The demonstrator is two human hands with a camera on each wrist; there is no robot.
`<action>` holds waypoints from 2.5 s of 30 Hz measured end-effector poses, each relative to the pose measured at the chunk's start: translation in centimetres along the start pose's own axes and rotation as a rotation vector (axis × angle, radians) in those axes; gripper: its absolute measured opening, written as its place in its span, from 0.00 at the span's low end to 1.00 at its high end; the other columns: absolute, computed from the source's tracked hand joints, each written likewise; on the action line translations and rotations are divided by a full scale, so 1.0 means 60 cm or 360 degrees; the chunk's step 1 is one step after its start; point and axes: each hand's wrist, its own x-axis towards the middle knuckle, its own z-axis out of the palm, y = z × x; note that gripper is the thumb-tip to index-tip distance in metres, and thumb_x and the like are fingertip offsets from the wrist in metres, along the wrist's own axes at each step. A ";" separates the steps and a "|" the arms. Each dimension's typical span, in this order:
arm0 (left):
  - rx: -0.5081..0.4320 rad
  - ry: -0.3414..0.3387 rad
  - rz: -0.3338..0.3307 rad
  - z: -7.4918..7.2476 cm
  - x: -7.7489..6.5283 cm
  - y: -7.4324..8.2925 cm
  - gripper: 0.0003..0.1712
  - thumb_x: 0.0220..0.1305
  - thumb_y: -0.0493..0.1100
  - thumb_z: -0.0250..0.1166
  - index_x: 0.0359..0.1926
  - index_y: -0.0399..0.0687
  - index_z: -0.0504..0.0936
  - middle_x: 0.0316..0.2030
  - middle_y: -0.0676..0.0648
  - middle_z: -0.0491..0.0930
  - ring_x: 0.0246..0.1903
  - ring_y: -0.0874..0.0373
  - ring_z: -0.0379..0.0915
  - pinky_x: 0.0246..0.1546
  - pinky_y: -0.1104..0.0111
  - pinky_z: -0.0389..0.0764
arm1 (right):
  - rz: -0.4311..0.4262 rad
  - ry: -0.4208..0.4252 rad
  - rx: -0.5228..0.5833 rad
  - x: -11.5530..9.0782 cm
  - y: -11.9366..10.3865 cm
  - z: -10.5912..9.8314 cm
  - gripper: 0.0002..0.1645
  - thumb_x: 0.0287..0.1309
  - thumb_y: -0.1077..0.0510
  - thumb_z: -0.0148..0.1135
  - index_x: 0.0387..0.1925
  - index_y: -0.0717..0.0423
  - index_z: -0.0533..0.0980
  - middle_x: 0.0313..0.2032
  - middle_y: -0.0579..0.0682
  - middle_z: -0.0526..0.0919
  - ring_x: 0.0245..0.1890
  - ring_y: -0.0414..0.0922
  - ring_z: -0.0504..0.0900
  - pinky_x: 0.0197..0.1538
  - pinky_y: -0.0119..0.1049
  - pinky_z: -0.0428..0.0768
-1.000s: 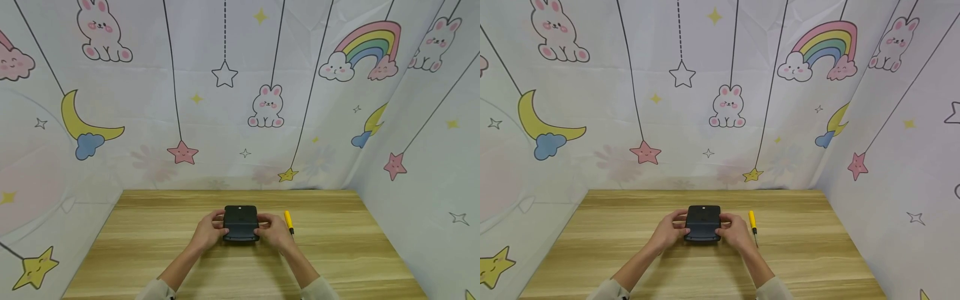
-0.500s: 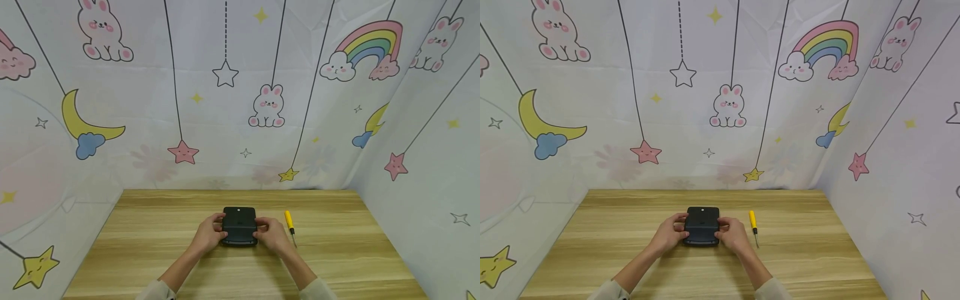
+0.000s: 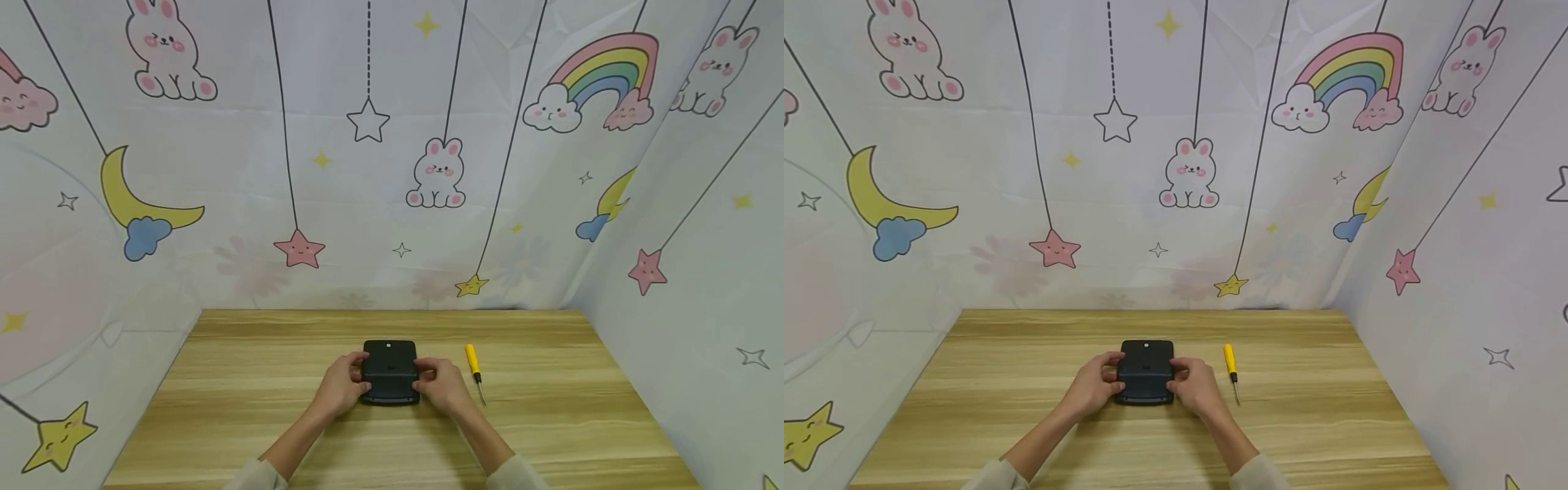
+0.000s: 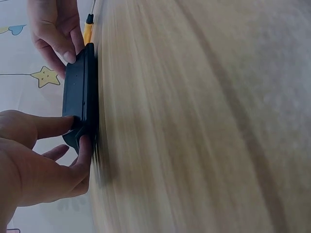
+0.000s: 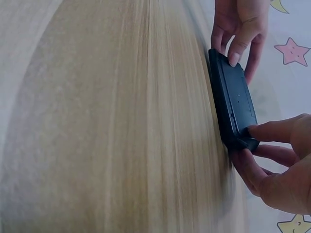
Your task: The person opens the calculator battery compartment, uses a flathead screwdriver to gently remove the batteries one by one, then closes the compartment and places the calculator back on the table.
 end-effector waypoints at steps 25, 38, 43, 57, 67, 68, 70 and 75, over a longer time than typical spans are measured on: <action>-0.0013 -0.0019 0.0028 -0.003 -0.003 0.003 0.34 0.57 0.23 0.73 0.66 0.30 0.77 0.55 0.32 0.76 0.47 0.43 0.84 0.41 0.59 0.87 | -0.0008 0.0020 -0.0116 0.001 0.000 0.009 0.28 0.58 0.70 0.75 0.61 0.68 0.81 0.51 0.59 0.87 0.44 0.48 0.85 0.46 0.44 0.86; 0.0170 -0.0076 0.0017 -0.018 0.008 0.001 0.37 0.59 0.39 0.81 0.68 0.37 0.78 0.61 0.33 0.73 0.54 0.39 0.79 0.49 0.50 0.84 | -0.0087 0.0016 -0.0133 -0.001 -0.011 0.002 0.29 0.56 0.66 0.78 0.60 0.69 0.81 0.48 0.60 0.80 0.45 0.52 0.85 0.50 0.49 0.86; 0.0287 -0.0056 0.0097 -0.020 0.016 -0.002 0.40 0.58 0.45 0.82 0.69 0.40 0.78 0.63 0.34 0.73 0.56 0.38 0.78 0.53 0.46 0.81 | -0.0121 0.0023 -0.0189 0.001 -0.014 0.001 0.29 0.57 0.63 0.79 0.60 0.67 0.81 0.49 0.58 0.81 0.47 0.53 0.83 0.52 0.51 0.84; 0.0468 -0.0239 0.0430 -0.011 0.038 -0.015 0.47 0.60 0.51 0.82 0.75 0.42 0.72 0.74 0.35 0.65 0.70 0.35 0.66 0.66 0.41 0.73 | -0.0338 -0.0109 -0.0202 0.014 -0.020 0.006 0.26 0.64 0.56 0.76 0.60 0.62 0.82 0.55 0.55 0.81 0.56 0.56 0.81 0.62 0.55 0.80; 0.0636 -0.0328 0.0564 -0.004 0.051 -0.024 0.50 0.62 0.61 0.78 0.78 0.47 0.70 0.77 0.40 0.62 0.74 0.38 0.61 0.68 0.44 0.72 | -0.0402 -0.0193 -0.0252 0.023 -0.022 0.013 0.23 0.67 0.52 0.74 0.59 0.56 0.82 0.57 0.53 0.80 0.59 0.55 0.81 0.64 0.58 0.77; 0.0643 -0.0332 0.0575 -0.004 0.053 -0.026 0.50 0.62 0.62 0.78 0.78 0.47 0.70 0.77 0.40 0.62 0.75 0.38 0.61 0.68 0.44 0.72 | -0.0408 -0.0193 -0.0268 0.023 -0.022 0.014 0.23 0.67 0.52 0.75 0.59 0.56 0.82 0.57 0.53 0.80 0.60 0.55 0.81 0.64 0.58 0.77; 0.0663 -0.0346 0.0587 -0.002 0.055 -0.028 0.51 0.63 0.63 0.77 0.79 0.48 0.69 0.78 0.40 0.61 0.75 0.39 0.60 0.68 0.44 0.72 | -0.0432 -0.0191 -0.0299 0.024 -0.023 0.016 0.23 0.67 0.52 0.75 0.58 0.56 0.82 0.58 0.53 0.80 0.60 0.55 0.80 0.64 0.58 0.77; 0.0712 -0.0382 0.0613 0.001 0.060 -0.031 0.52 0.63 0.66 0.76 0.79 0.47 0.68 0.79 0.39 0.60 0.77 0.38 0.58 0.68 0.44 0.72 | -0.0476 -0.0197 -0.0391 0.028 -0.021 0.023 0.22 0.66 0.52 0.75 0.57 0.55 0.83 0.57 0.51 0.80 0.59 0.53 0.79 0.63 0.56 0.78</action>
